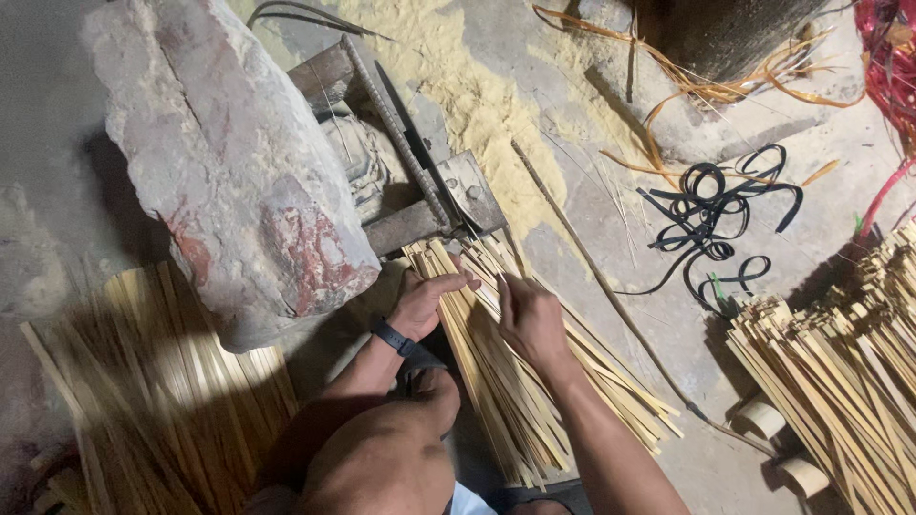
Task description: The person sits on the floor and repeatedly feeds flat bamboo strips by hand under a fixed blade mounted on a weighted wooden frame, trimming them into uniform narrow slats. Trimmed slats are gathered and stacked with finished piles of slats on the floor beside the work area.
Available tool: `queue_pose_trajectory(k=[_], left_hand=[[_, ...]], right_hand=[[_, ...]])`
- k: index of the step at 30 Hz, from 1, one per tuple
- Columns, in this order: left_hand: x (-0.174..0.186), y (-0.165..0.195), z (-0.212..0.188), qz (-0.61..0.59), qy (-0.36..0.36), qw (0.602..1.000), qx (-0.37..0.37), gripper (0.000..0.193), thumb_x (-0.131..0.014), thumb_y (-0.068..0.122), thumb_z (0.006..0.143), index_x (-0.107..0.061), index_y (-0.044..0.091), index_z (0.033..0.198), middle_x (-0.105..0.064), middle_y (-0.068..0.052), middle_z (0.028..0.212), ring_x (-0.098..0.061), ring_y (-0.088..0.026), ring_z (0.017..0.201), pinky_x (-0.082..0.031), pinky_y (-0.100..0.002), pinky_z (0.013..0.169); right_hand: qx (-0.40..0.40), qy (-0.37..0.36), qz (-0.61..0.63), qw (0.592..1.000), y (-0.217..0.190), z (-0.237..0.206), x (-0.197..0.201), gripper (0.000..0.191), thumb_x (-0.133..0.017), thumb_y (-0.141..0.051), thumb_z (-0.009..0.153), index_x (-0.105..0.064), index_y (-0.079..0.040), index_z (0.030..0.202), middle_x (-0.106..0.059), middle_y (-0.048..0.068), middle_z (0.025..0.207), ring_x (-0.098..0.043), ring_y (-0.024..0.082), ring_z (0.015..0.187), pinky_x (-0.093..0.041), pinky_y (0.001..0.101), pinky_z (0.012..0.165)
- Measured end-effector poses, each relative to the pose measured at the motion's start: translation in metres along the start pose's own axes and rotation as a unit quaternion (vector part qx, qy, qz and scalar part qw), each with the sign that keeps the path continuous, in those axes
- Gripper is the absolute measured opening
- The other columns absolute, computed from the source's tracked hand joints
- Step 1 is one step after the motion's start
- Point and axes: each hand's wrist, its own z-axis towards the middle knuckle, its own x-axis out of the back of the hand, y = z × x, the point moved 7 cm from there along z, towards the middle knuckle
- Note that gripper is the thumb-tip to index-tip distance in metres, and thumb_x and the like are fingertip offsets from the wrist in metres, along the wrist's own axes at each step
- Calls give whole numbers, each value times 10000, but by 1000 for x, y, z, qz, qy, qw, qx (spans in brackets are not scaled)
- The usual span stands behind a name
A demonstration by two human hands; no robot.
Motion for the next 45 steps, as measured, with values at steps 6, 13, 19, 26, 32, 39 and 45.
queue_pose_trajectory(k=[6, 13, 19, 26, 32, 39, 45], left_hand=[[18, -6, 8, 75, 50, 996, -17, 313, -829, 93, 816, -752, -89, 1060, -771, -198, 1149, -698, -282, 1179, -431, -412, 1158], [22, -11, 7, 78, 37, 996, 13, 442, -904, 174, 723, -742, -81, 1046, -758, -192, 1159, -687, -224, 1171, -417, -399, 1136], [5, -7, 6, 87, -22, 995, -39, 431, -925, 109, 862, -650, -199, 987, -738, -193, 1022, -639, -252, 1012, -538, -435, 1035], [-14, 17, -12, 9, -77, 997, -7, 369, -768, 43, 830, -720, 33, 1196, -763, -101, 1119, -721, -206, 1062, -590, -362, 939], [-6, 16, -7, 58, -58, 997, 6, 357, -794, 56, 832, -721, -10, 1175, -757, -146, 1118, -722, -223, 1029, -587, -371, 938], [13, 2, 2, 84, -12, 996, 15, 303, -845, 113, 806, -764, -75, 1029, -781, -197, 1057, -737, -259, 1051, -546, -394, 1003], [0, 9, 0, 115, 4, 993, -21, 356, -877, 126, 773, -760, -81, 1038, -772, -226, 1087, -736, -245, 1063, -549, -375, 1036]], right_hand=[[-61, -63, 12, 996, 4, 44, -34, 159, -634, -85, 923, -642, 40, 826, -623, 231, 690, -595, 366, 574, -506, 487, 598], [45, 23, -95, 994, -23, -19, 39, 302, -694, -187, 900, -731, -2, 1137, -708, 199, 877, -670, 322, 692, -564, 411, 628], [-94, -77, 99, 988, 0, -34, 3, 257, -723, -236, 935, -769, -25, 1073, -763, 139, 918, -738, 201, 749, -615, 330, 580], [-133, -22, 76, 988, 16, -38, 16, 240, -657, -92, 972, -773, 15, 1152, -652, 162, 673, -604, 230, 551, -488, 363, 516], [-19, -36, 147, 988, -2, -25, 17, 232, -588, -86, 986, -716, 0, 1159, -675, 123, 955, -663, 105, 729, -552, 234, 520], [-148, -106, 86, 979, 15, -27, 3, 278, -580, -146, 998, -715, -6, 1197, -656, 159, 668, -581, 202, 528, -505, 400, 516], [-176, -136, 25, 975, 21, -13, -15, 268, -511, -160, 1047, -726, -24, 1131, -698, 179, 717, -618, 231, 487, -553, 382, 499]])
